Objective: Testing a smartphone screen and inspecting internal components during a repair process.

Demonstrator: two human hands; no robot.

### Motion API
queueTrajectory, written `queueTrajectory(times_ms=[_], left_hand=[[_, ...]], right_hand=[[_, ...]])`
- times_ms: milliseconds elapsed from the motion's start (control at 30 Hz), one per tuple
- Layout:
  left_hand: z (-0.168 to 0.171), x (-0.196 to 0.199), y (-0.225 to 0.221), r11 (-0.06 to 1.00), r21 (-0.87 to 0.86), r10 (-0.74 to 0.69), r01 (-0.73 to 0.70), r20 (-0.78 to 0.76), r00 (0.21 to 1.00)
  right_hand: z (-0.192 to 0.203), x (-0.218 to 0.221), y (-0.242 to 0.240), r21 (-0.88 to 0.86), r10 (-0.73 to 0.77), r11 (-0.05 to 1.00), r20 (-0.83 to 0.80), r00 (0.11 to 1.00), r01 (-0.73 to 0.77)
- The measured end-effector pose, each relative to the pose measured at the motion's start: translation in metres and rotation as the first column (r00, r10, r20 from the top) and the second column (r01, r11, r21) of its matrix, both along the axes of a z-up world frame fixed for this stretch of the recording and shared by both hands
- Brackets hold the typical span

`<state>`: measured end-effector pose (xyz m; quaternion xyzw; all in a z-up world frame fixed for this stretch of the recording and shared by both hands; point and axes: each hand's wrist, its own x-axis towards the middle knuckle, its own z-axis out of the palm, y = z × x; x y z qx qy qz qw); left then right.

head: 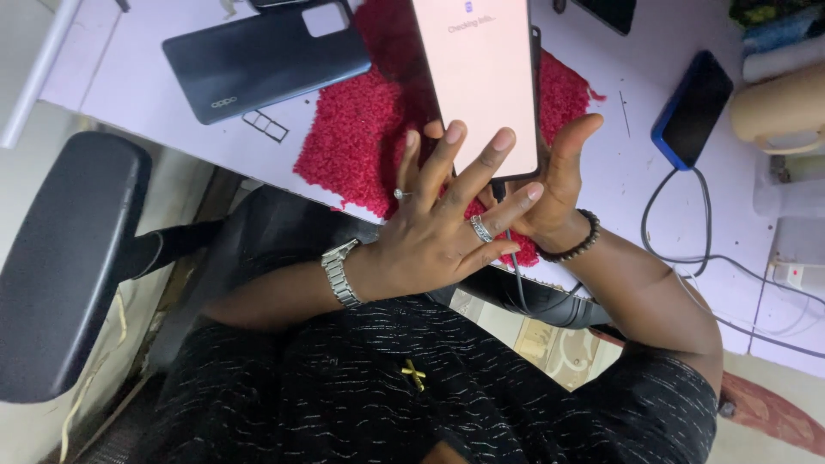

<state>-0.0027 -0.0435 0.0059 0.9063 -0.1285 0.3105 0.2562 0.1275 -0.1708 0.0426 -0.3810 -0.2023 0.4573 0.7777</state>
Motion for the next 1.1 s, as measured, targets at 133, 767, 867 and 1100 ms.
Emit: queueTrajectory(times_ms=[133, 767, 867, 1100], left_hand=[[0.003, -0.003, 0.002, 0.998, 0.02, 0.066, -0.065, -0.045, 0.997], [0.055, 0.01, 0.058, 0.897, 0.063, 0.442, -0.438, -0.085, 0.893], [0.026, 0.005, 0.038, 0.957, 0.025, 0.289, -0.288, -0.094, 0.953], [0.032, -0.004, 0.04, 0.995, 0.074, 0.067, -0.071, 0.047, 0.997]], right_hand=[[0.005, -0.004, 0.006, 0.026, 0.033, 0.999, 0.13, 0.991, -0.037], [-0.027, 0.01, -0.014, 0.045, 0.03, 0.998, 0.042, 0.999, -0.032], [-0.018, 0.004, -0.007, 0.048, -0.04, 0.998, -0.097, 0.994, 0.045], [-0.028, 0.01, -0.016, 0.047, 0.061, 0.997, 0.039, 0.997, -0.063]])
